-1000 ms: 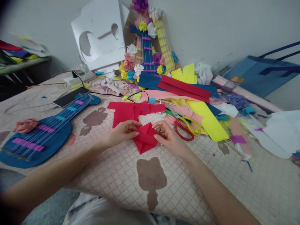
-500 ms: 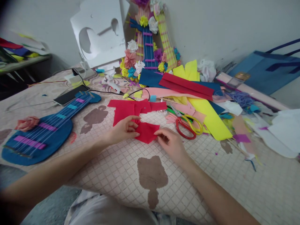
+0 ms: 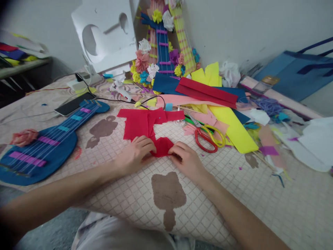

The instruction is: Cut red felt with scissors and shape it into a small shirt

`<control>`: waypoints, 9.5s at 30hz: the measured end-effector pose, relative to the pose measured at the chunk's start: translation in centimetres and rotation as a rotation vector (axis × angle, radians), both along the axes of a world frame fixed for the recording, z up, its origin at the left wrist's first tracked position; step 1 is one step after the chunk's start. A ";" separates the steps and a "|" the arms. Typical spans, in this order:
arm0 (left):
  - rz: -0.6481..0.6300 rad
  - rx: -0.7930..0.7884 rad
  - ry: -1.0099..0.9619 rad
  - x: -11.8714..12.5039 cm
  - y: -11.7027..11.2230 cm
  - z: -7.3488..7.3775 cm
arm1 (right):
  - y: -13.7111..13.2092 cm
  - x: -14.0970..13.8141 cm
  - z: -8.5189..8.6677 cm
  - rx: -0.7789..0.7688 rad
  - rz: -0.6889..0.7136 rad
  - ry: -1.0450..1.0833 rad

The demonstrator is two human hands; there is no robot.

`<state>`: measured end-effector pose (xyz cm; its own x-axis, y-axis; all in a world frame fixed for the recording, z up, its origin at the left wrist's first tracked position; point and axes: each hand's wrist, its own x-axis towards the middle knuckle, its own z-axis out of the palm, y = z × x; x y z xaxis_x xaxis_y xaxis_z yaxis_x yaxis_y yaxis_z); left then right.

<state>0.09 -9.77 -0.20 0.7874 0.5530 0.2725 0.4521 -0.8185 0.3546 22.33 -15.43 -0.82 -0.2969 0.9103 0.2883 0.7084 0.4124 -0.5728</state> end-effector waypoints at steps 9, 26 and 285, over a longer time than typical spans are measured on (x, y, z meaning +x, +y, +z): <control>0.051 -0.099 -0.079 0.1 0.0 -0.3 | -0.1 0.2 0.4 -0.080 0.022 0.000; 0.155 -0.173 -0.134 1.0 0.1 -0.6 | -0.1 -0.8 1.1 -0.156 -0.102 0.027; 0.244 -0.132 -0.040 2.0 0.4 -0.1 | 0.3 -1.5 -0.3 -0.007 -0.205 -0.195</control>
